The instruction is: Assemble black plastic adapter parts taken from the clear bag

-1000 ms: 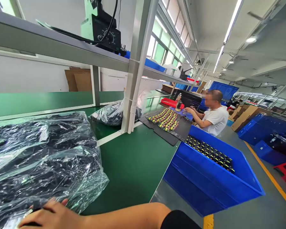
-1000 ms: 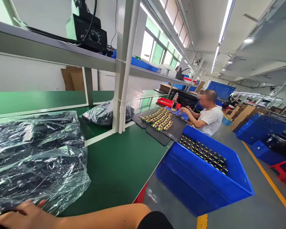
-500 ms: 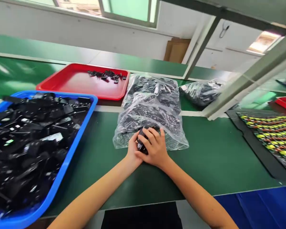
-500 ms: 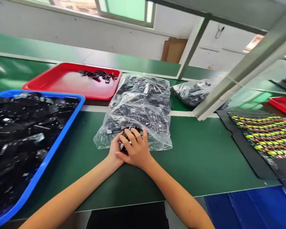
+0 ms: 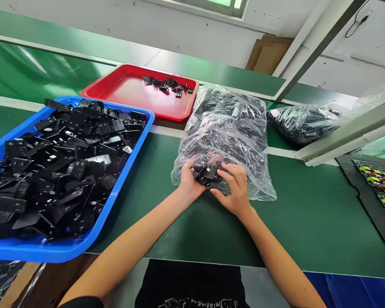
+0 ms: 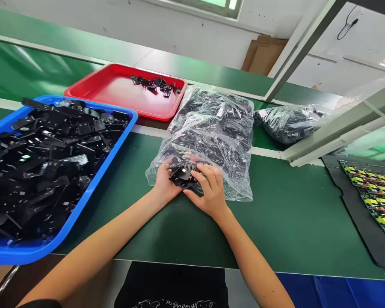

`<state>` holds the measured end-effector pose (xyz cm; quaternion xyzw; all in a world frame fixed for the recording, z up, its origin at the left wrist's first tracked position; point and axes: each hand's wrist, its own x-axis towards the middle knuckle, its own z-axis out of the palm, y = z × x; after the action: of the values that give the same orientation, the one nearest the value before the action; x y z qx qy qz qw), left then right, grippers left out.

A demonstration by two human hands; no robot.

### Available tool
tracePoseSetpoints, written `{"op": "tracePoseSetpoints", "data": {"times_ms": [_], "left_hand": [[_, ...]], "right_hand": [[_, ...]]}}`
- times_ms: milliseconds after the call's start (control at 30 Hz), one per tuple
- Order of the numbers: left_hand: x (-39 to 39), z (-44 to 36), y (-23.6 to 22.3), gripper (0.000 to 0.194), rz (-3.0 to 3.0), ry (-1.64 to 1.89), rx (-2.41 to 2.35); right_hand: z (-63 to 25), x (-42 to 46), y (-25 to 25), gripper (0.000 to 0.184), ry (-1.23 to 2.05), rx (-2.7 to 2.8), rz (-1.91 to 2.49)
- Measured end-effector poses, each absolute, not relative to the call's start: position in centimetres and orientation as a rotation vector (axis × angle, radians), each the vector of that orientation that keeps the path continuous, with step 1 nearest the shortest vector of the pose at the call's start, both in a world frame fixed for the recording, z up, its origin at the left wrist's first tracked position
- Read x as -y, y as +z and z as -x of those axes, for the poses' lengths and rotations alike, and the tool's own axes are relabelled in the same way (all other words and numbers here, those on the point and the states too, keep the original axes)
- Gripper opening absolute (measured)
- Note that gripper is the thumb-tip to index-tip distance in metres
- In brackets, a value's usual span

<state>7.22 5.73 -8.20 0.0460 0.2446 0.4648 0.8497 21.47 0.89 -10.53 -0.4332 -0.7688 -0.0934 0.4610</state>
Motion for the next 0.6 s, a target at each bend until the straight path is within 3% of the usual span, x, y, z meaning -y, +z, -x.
{"op": "tracePoseSetpoints", "data": {"times_ms": [200,400,600], "left_hand": [[-5.6,-7.7,-9.0,0.045,-0.096,0.912,-0.521],[-5.5,-8.0,-9.2,0.041,-0.086,0.884,-0.496],[-4.9,-8.1,-8.9,0.037,-0.094,0.857,-0.537]], "right_hand": [[-20.9,-0.8,-10.5,0.013,-0.341,1.871,1.15],[-21.4,-0.5,-9.8,0.01,-0.42,1.787,1.085],[-21.4,0.1,-9.3,0.011,0.064,1.419,0.983]]}}
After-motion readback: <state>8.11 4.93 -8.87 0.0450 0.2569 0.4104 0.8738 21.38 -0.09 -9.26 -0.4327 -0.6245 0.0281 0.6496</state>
